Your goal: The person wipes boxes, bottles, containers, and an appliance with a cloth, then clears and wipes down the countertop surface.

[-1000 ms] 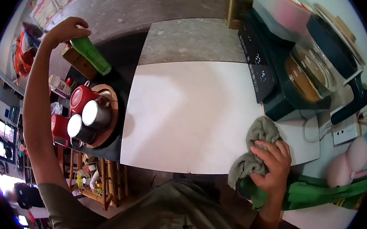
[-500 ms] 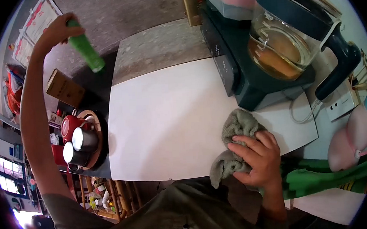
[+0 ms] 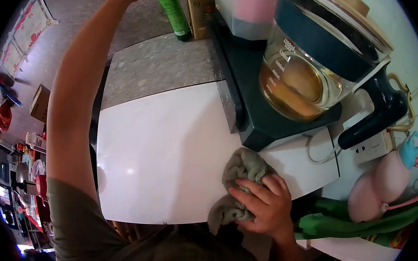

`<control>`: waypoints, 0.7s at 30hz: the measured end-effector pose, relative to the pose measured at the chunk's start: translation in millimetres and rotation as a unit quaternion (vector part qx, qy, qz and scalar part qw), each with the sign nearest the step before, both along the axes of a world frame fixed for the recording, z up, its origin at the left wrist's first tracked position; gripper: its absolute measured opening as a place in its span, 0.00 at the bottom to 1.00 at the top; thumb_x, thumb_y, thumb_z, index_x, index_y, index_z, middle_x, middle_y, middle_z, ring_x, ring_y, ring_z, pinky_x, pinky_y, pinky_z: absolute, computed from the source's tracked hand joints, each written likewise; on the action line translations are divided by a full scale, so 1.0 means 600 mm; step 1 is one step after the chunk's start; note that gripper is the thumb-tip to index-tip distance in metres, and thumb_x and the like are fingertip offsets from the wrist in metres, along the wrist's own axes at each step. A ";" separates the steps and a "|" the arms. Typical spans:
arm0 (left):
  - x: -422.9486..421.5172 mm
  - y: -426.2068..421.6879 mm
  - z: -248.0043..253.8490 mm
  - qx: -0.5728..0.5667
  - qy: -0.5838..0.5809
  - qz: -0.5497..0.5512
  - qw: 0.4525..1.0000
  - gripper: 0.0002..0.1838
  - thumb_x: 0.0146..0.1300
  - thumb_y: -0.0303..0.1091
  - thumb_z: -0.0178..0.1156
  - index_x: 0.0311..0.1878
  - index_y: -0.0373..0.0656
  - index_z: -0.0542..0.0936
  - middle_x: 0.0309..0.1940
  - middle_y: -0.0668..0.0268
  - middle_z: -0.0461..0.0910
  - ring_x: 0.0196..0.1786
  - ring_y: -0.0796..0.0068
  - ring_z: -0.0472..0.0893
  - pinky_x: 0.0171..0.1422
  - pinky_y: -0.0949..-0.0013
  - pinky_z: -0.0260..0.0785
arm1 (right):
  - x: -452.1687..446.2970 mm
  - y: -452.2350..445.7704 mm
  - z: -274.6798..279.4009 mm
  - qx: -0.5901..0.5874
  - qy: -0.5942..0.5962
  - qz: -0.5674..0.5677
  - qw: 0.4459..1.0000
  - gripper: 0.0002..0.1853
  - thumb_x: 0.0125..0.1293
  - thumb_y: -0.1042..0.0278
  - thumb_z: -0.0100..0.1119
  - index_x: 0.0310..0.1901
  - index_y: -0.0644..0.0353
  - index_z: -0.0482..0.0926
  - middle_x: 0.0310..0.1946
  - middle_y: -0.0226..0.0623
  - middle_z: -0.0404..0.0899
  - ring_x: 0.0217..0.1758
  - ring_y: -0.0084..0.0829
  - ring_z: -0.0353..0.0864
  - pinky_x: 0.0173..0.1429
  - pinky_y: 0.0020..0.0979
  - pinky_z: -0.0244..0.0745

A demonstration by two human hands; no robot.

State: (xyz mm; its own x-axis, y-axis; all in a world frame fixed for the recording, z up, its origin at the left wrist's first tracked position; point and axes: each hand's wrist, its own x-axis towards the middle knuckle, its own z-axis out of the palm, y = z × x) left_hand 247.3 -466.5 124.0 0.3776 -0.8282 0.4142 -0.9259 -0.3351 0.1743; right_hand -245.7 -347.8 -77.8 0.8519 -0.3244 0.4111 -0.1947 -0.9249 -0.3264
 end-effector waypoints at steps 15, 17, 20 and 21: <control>0.021 -0.024 -0.059 -0.142 -0.081 -0.066 0.984 0.39 0.40 0.49 0.76 0.54 0.33 0.78 0.51 0.43 0.80 0.55 0.45 0.80 0.59 0.54 0.74 | 0.007 0.004 0.003 -0.003 -0.011 -0.015 1.000 0.27 0.38 0.47 0.70 0.44 0.47 0.87 0.49 0.24 0.83 0.44 0.37 0.76 0.54 0.42 0.72; 0.031 -0.015 -0.058 -0.158 -0.071 -0.042 0.984 0.40 0.41 0.52 0.75 0.53 0.32 0.79 0.52 0.42 0.80 0.56 0.46 0.80 0.60 0.54 0.73 | 0.008 0.003 -0.007 -0.011 -0.022 0.004 1.000 0.28 0.35 0.51 0.68 0.44 0.48 0.87 0.48 0.26 0.83 0.44 0.39 0.76 0.54 0.43 0.71; 0.087 0.042 -0.039 0.013 -0.111 0.015 0.994 0.42 0.46 0.59 0.71 0.54 0.30 0.80 0.55 0.41 0.79 0.58 0.46 0.79 0.61 0.53 0.73 | 0.008 0.003 -0.015 -0.007 -0.025 -0.007 1.000 0.28 0.32 0.58 0.63 0.43 0.51 0.87 0.48 0.32 0.84 0.43 0.43 0.75 0.54 0.45 0.70; 0.096 0.083 -0.017 0.090 -0.128 0.023 0.987 0.43 0.47 0.62 0.69 0.54 0.30 0.80 0.56 0.41 0.78 0.59 0.46 0.79 0.62 0.52 0.72 | 0.008 0.004 -0.017 -0.001 -0.025 0.008 1.000 0.28 0.32 0.58 0.63 0.43 0.51 0.87 0.48 0.32 0.84 0.43 0.43 0.75 0.54 0.45 0.70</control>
